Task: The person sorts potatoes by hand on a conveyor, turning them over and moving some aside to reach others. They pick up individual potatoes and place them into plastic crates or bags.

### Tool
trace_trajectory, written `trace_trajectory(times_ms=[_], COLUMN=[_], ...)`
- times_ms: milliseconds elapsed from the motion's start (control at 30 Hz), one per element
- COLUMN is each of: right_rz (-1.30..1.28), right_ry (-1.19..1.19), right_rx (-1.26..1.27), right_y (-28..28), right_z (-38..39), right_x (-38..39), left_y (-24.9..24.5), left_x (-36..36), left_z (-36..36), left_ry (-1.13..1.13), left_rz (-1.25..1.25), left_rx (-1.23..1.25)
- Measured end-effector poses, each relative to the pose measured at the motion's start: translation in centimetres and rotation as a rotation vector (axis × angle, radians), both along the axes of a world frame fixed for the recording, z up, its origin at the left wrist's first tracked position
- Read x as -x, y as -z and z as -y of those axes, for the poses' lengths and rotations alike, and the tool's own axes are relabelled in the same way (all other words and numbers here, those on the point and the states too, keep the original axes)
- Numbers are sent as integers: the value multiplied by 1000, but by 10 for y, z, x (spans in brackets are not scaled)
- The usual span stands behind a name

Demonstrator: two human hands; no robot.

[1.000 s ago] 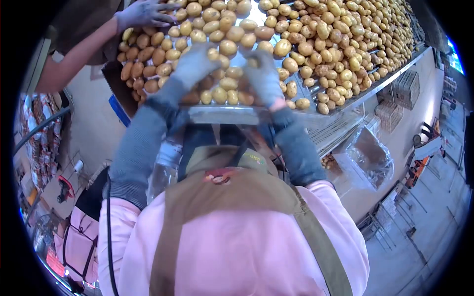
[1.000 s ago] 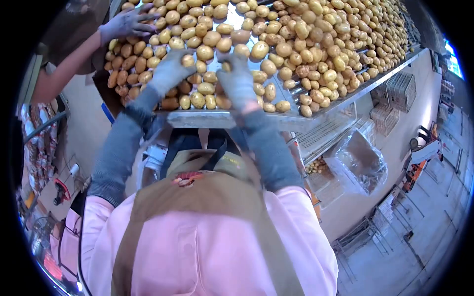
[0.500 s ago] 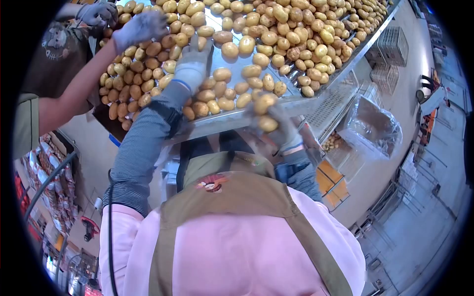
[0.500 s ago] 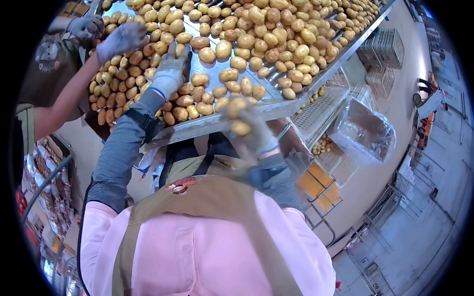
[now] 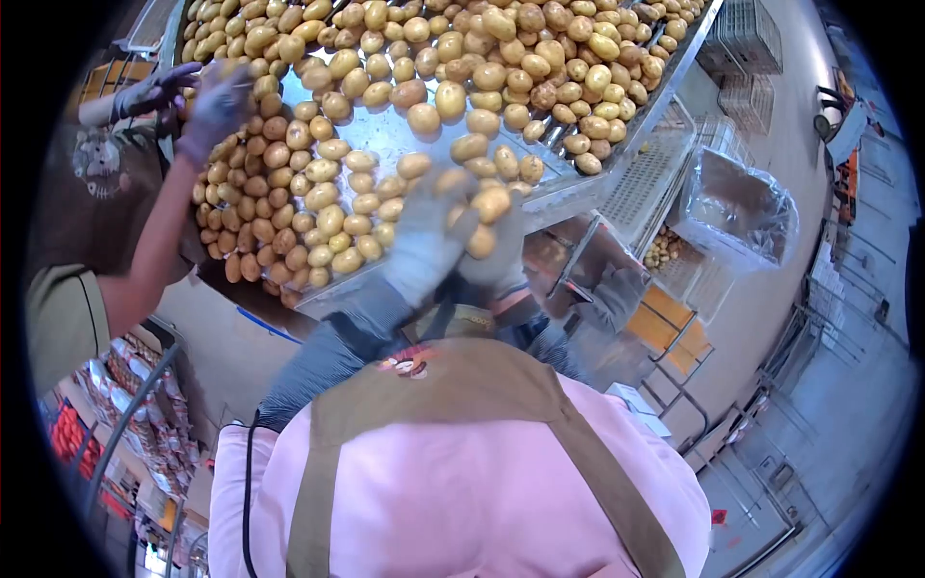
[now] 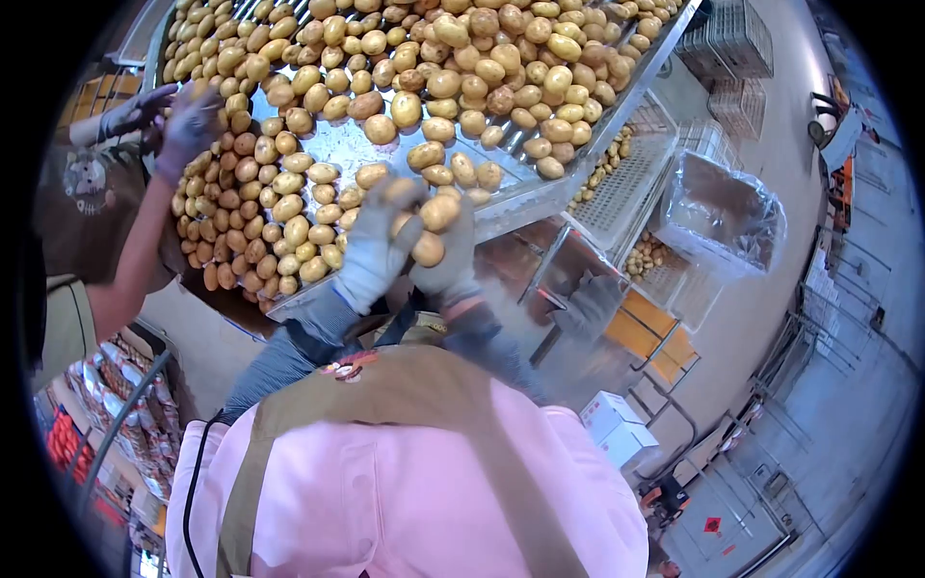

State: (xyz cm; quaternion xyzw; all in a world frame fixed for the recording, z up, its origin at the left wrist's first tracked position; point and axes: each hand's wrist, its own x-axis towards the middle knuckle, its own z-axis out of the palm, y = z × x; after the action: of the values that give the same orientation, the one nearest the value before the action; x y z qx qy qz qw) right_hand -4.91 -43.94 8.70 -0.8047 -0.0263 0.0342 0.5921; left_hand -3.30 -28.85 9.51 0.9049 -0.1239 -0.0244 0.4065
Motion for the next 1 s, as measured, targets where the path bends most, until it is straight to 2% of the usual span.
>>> trace_trajectory(times_ms=[67, 133, 167, 200, 233, 267, 300, 333, 367, 400, 467, 533, 600, 667, 700, 767, 800, 833, 867, 900, 967, 1000], right_rz=[-88, -69, -192, -254, -320, -389, -246, -111, -88, -66, -228, -393, -485, -251, -128, -36, -11, 19, 103, 143, 361, 287], right_ry=[162, 256, 281, 279, 289, 310, 278, 244, 259, 274, 352, 449, 464, 402, 434, 403, 389, 373, 224, 43, -689, -654], right_rx=[-221, -340, -611, -798, -990, -1172, -886, -593, -578, -562, -1020, -1395, -1639, -1207, -683, -470, -723, -973, -1288, -1596, -2249, -2600], right_y=[-8, -18, -27, -33, -38, -43, -48, -53, -53, -53, -43, -37, -41, -6, 5, -15, -11, -9, -4, 0, -10, -2], right_z=[-16, -20, -17, -13, -10, -7, -7, -6, -2, 1, 8, 15, 27, 39, 40, 45, 55, 68, 80, 91, 97, 132], right_x=[-1, -4, -13, -18, -22, -27, -27, -28, -30, -31, -32, -30, -40, -28, -15, -23, -21, -18, -24, -31, -91, -83], left_y=[-5, -18, -21, 13, -3, 9, 35, 33, 71, 79, 59, 52, 19, -49, -18, -18, -21, -28, -39, -47, -48, -46], left_x=[3, -18, -28, -38, -71, -100, -124, -146, -158, -164, -181, -158, -127, -84, -69, -49, -46, -49, -53, -58, -91, -110], left_z=[8, 0, -2, -7, -11, -13, -10, 2, 8, 11, 4, -5, 6, 36, 45, 62, 70, 78, 89, 102, 125, 138], left_ry=[88, 198, 253, 125, 52, 126, 193, 293, 320, 361, 433, 54, -6, 67, 268, 308, 327, 339, 351, 357, 315, 312], left_rz=[72, -105, -198, -174, -233, 27, 181, 72, 151, 223, 64, -33, 153, -457, 123, 179, 159, 21, -120, -261, -216, -196], left_rx=[-220, -25, 75, 453, 141, -91, -355, -623, -749, -750, -514, 129, 298, 435, 126, 26, -10, 131, 275, 416, 282, 226])
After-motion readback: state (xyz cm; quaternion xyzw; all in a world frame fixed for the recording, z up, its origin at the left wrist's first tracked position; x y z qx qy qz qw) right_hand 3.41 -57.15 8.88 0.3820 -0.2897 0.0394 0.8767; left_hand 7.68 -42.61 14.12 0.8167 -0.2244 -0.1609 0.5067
